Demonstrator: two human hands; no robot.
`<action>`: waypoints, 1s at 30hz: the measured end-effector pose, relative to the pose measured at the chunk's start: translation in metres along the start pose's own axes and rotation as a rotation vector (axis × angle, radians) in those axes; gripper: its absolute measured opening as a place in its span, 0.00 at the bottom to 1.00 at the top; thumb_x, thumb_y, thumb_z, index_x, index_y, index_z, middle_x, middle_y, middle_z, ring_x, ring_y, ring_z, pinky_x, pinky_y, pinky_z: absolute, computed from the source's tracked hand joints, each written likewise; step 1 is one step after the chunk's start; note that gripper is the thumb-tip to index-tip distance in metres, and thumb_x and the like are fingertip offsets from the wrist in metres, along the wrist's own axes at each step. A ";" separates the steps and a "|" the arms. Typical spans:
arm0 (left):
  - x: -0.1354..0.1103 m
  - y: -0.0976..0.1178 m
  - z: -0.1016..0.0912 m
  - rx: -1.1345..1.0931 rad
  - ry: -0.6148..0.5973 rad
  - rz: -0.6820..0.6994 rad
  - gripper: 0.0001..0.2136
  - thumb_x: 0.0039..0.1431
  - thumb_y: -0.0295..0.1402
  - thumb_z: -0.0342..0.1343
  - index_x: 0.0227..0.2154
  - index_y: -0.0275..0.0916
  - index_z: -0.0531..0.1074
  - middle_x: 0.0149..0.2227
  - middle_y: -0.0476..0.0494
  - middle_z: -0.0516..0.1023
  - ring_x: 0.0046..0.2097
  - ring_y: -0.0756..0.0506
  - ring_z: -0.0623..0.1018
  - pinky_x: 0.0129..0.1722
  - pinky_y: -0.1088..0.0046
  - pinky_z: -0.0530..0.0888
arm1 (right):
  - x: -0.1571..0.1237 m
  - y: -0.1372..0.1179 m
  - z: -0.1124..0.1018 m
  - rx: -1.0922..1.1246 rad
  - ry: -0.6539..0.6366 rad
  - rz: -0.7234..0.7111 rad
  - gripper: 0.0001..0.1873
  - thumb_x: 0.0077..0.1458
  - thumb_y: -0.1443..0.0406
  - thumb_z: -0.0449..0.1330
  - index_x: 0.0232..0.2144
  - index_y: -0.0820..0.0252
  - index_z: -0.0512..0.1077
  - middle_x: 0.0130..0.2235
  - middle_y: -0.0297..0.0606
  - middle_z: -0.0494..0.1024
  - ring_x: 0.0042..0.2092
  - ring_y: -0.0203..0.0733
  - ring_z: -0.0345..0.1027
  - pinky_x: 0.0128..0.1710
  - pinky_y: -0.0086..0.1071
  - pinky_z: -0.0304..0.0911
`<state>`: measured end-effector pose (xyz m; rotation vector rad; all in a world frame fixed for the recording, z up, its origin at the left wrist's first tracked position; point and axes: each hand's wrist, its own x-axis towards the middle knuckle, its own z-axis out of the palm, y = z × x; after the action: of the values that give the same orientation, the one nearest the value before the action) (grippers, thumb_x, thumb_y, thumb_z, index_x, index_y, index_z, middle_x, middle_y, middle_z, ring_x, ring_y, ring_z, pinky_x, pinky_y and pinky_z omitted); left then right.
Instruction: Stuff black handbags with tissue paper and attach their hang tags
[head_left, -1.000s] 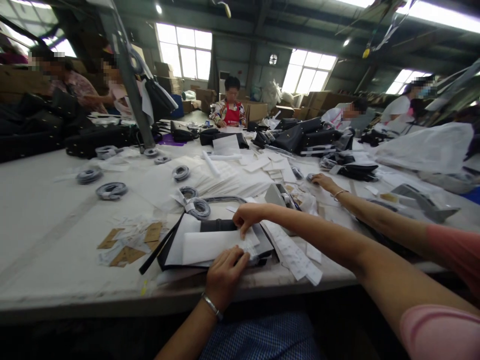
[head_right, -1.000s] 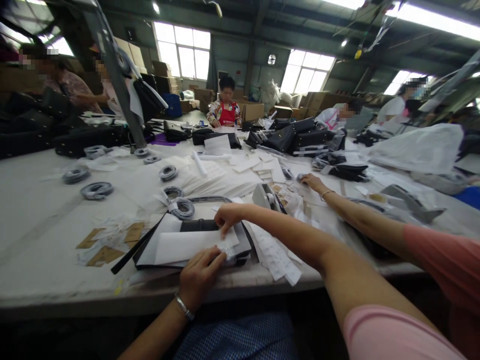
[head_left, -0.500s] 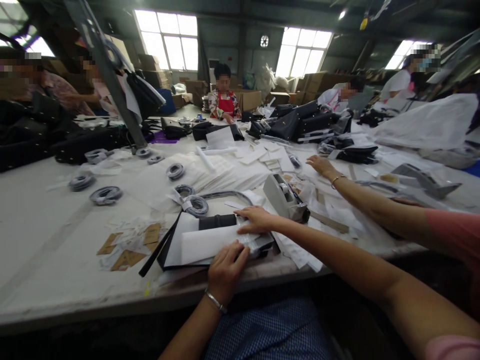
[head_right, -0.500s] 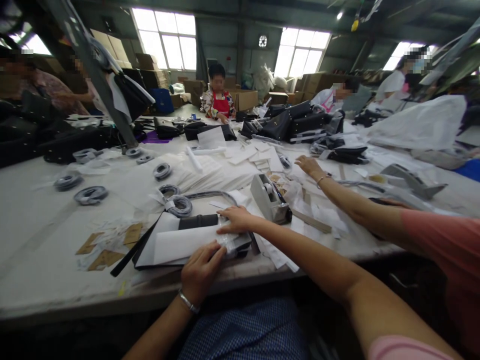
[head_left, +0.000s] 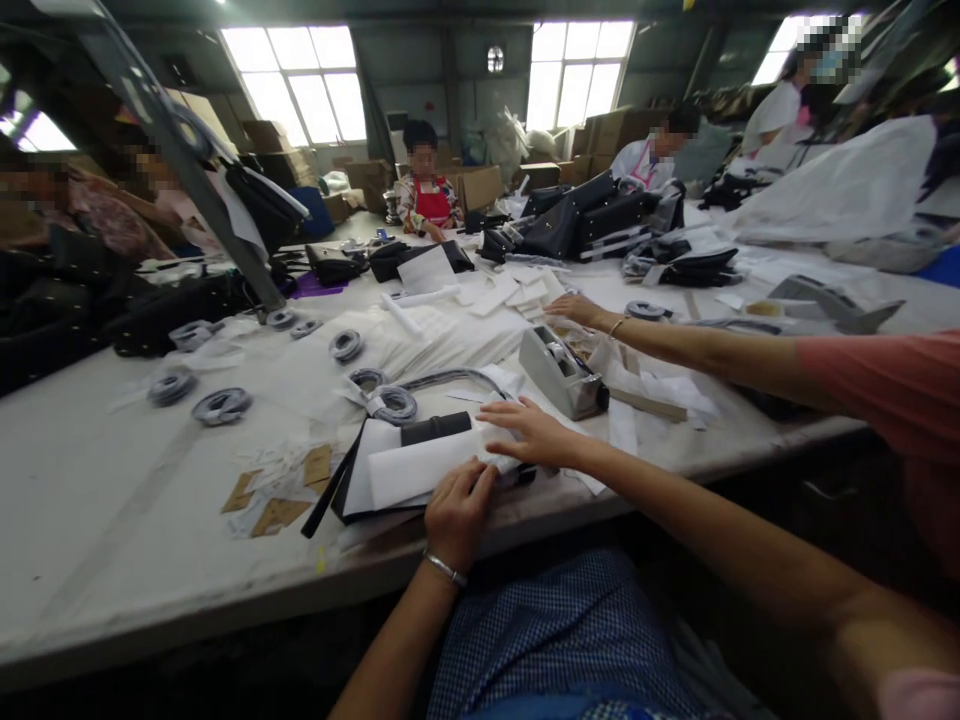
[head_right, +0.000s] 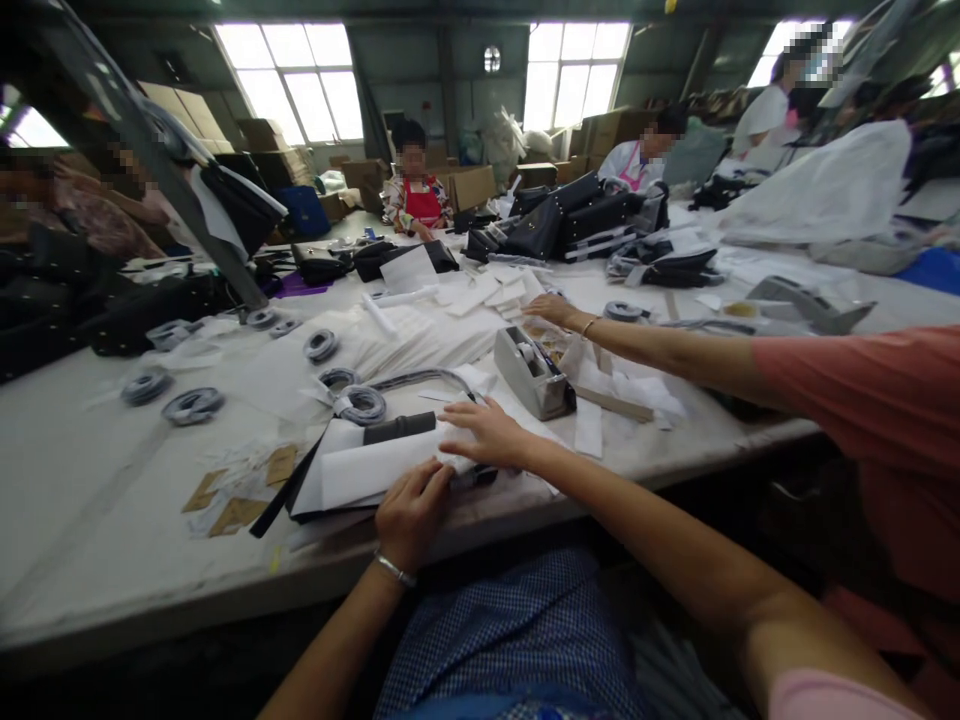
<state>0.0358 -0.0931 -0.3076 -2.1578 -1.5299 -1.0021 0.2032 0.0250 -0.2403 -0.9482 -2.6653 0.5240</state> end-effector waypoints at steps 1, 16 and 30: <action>0.001 0.000 -0.001 -0.007 -0.015 -0.005 0.11 0.63 0.27 0.55 0.46 0.43 0.75 0.44 0.43 0.80 0.47 0.43 0.79 0.49 0.66 0.75 | -0.017 -0.005 0.004 -0.044 0.020 -0.048 0.31 0.59 0.50 0.59 0.61 0.54 0.64 0.64 0.46 0.63 0.66 0.52 0.55 0.66 0.55 0.40; 0.002 -0.058 -0.070 0.307 -0.319 0.251 0.30 0.62 0.18 0.43 0.66 0.35 0.51 0.66 0.38 0.58 0.65 0.36 0.61 0.61 0.52 0.67 | -0.055 0.020 0.016 -0.360 0.291 -0.139 0.22 0.62 0.71 0.54 0.58 0.57 0.67 0.58 0.45 0.71 0.61 0.52 0.62 0.64 0.54 0.50; -0.023 -0.073 -0.048 0.164 -0.167 0.123 0.28 0.65 0.23 0.48 0.66 0.43 0.52 0.61 0.43 0.69 0.59 0.44 0.71 0.59 0.64 0.69 | -0.044 -0.059 0.081 1.289 0.497 0.690 0.15 0.44 0.65 0.64 0.37 0.58 0.67 0.38 0.36 0.76 0.46 0.43 0.72 0.48 0.35 0.65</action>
<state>-0.0529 -0.1105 -0.3002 -2.2338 -1.4723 -0.6484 0.1746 -0.0657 -0.2943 -1.2047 -1.0491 1.5729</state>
